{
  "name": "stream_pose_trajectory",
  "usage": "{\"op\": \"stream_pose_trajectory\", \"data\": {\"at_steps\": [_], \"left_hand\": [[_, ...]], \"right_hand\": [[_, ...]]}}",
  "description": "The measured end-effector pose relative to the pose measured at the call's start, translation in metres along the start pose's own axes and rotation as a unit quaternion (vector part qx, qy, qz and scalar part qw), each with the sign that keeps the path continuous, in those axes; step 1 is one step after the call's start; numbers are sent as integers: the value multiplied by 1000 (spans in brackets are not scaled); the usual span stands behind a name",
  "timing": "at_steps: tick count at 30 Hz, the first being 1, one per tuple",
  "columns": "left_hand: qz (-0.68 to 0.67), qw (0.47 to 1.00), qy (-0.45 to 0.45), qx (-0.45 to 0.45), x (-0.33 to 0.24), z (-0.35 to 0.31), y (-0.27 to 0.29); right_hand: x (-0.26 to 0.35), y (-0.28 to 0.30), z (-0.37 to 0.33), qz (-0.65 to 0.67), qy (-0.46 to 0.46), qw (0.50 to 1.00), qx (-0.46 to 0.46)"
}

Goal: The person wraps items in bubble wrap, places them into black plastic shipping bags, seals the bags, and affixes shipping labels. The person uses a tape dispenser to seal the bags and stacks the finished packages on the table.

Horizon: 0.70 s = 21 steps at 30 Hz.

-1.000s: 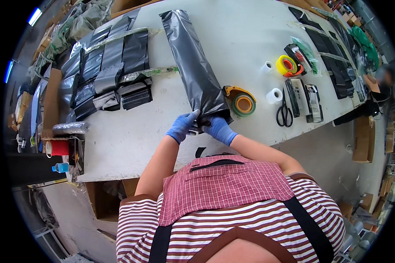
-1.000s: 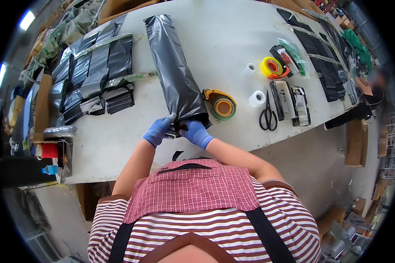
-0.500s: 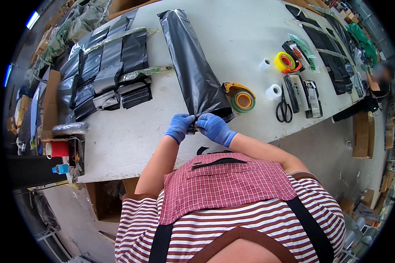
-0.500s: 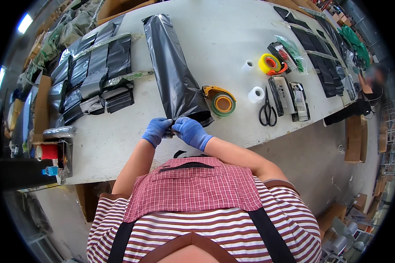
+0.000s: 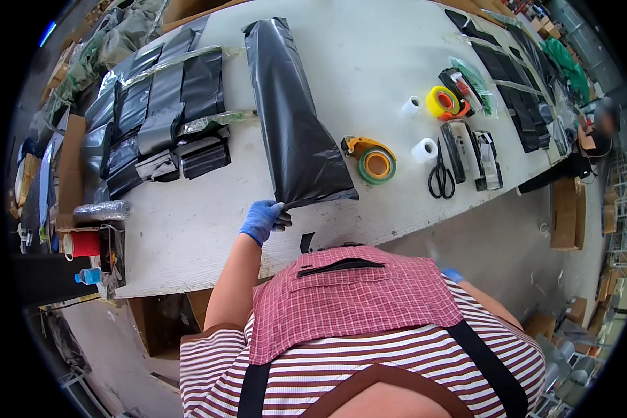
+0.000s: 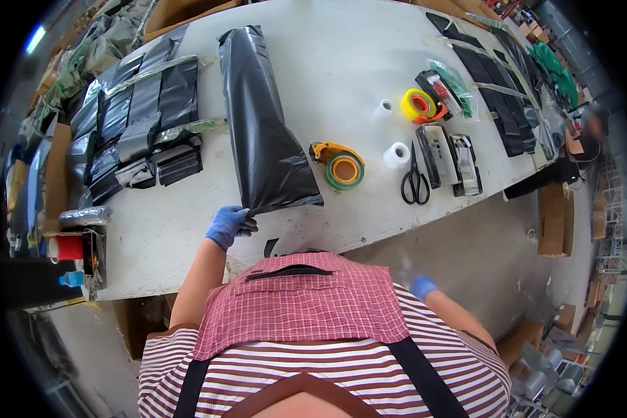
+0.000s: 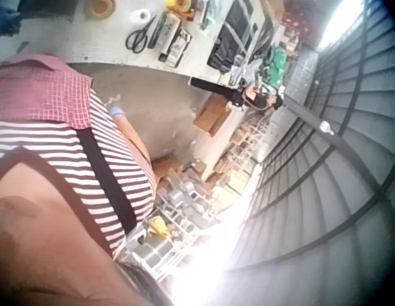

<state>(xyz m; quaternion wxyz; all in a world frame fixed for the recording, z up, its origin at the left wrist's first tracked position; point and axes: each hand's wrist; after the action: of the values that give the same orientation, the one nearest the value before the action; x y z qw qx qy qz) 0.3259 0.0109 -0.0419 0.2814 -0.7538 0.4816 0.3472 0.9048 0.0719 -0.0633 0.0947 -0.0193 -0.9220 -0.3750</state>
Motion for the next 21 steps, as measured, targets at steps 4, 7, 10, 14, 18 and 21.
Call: {"op": "stream_pose_trajectory", "data": {"at_steps": [4, 7, 10, 14, 18, 21], "left_hand": [[9, 1000, 5, 18, 3, -3, 3], [12, 1000, 3, 10, 5, -10, 9], [-6, 1000, 24, 14, -1, -10, 12], [-12, 999, 9, 47, -4, -12, 21], [21, 998, 1, 64, -11, -18, 27], [18, 998, -47, 39, -4, -12, 61]], "right_hand": [[-47, 8, 1, -223, -86, 971, 31], [84, 64, 26, -52, 86, 987, -126], [215, 89, 49, -7, 300, 915, -270], [312, 84, 85, -102, 434, 783, -433], [335, 78, 115, -1, 569, 750, -337], [336, 75, 109, 66, 600, 746, -281]]}}
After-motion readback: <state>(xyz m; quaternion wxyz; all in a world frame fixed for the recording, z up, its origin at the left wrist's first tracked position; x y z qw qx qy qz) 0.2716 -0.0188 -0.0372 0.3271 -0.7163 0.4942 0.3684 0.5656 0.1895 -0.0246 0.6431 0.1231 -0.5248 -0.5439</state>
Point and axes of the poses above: each hand's wrist, its own z-axis towards the middle knuckle, its own y-axis out of the back of the hand, x = y × z, and after that the axes turned 11 degrees about -y, right-handed
